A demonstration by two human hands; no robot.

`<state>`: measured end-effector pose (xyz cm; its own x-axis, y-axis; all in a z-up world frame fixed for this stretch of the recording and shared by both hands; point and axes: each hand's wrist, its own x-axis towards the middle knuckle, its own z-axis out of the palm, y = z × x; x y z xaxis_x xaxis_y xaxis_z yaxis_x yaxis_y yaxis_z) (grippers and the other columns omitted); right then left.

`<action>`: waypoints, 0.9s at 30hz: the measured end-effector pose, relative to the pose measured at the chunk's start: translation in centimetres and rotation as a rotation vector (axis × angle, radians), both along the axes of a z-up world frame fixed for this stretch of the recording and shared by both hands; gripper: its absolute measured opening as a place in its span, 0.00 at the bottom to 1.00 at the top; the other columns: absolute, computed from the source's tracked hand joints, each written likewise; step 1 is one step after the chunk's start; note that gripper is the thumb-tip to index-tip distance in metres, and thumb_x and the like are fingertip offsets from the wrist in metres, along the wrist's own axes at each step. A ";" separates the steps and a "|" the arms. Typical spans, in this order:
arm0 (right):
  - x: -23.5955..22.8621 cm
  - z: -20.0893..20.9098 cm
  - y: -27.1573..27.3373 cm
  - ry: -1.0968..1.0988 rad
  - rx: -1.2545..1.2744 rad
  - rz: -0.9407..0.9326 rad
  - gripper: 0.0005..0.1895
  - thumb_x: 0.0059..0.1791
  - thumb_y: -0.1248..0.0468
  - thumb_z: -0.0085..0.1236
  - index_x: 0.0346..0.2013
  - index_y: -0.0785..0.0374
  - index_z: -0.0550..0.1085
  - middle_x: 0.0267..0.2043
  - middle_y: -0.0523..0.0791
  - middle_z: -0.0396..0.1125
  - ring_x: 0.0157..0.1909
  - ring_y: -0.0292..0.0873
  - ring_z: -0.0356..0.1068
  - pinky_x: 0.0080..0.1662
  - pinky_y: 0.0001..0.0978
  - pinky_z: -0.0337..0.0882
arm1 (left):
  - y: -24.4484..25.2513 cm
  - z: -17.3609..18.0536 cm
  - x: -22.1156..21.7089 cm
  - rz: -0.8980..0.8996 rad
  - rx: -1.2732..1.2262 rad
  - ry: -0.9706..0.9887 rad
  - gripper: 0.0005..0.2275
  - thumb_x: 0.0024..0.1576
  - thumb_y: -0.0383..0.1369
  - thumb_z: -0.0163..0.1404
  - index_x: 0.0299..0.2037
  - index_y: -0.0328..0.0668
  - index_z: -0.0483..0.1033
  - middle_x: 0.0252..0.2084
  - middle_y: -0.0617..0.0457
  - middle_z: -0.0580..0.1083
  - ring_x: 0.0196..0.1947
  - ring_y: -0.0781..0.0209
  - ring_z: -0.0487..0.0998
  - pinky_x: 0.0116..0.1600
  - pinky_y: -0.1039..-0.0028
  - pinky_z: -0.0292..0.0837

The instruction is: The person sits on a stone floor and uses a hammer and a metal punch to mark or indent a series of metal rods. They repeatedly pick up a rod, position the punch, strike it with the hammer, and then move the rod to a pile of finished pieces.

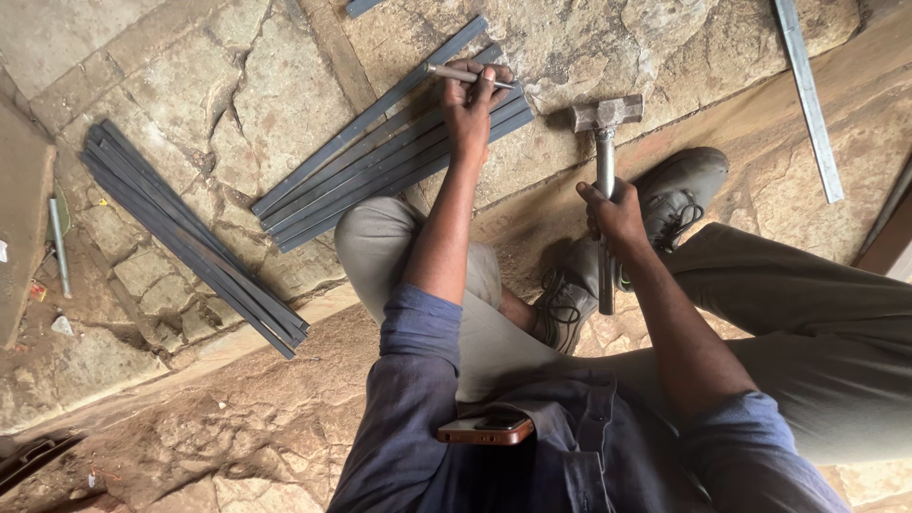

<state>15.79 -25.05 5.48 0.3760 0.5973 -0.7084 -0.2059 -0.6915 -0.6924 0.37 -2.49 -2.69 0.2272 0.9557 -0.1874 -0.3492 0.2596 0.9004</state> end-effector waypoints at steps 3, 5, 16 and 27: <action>0.0 0.1 0.1 -0.013 -0.021 0.013 0.15 0.53 0.58 0.61 0.37 0.65 0.67 0.20 0.40 0.62 0.18 0.33 0.60 0.20 0.29 0.63 | 0.0 -0.1 0.0 -0.004 0.040 0.045 0.05 0.64 0.28 0.51 0.46 0.40 0.69 0.43 0.43 0.80 0.44 0.53 0.85 0.48 0.59 0.88; 0.0 0.1 0.1 -0.016 -0.031 0.017 0.15 0.53 0.58 0.61 0.38 0.65 0.67 0.21 0.40 0.61 0.18 0.33 0.60 0.20 0.29 0.63 | 0.0 -0.1 0.0 -0.020 0.056 0.017 0.05 0.64 0.28 0.50 0.46 0.41 0.69 0.44 0.43 0.81 0.45 0.54 0.85 0.48 0.60 0.87; 0.1 -0.6 -0.1 -0.030 -0.051 0.020 0.15 0.53 0.57 0.62 0.37 0.64 0.67 0.21 0.40 0.62 0.18 0.33 0.60 0.21 0.29 0.63 | -0.1 0.8 -0.2 -0.076 0.082 0.076 0.04 0.66 0.28 0.49 0.46 0.42 0.67 0.43 0.46 0.80 0.47 0.56 0.84 0.51 0.63 0.86; 0.0 -0.1 0.1 -0.036 -0.025 0.016 0.15 0.53 0.58 0.61 0.36 0.64 0.67 0.21 0.40 0.62 0.18 0.33 0.60 0.20 0.29 0.62 | 0.1 -0.9 0.3 -0.072 0.305 0.196 0.04 0.65 0.29 0.49 0.46 0.40 0.70 0.43 0.45 0.81 0.44 0.58 0.84 0.49 0.66 0.86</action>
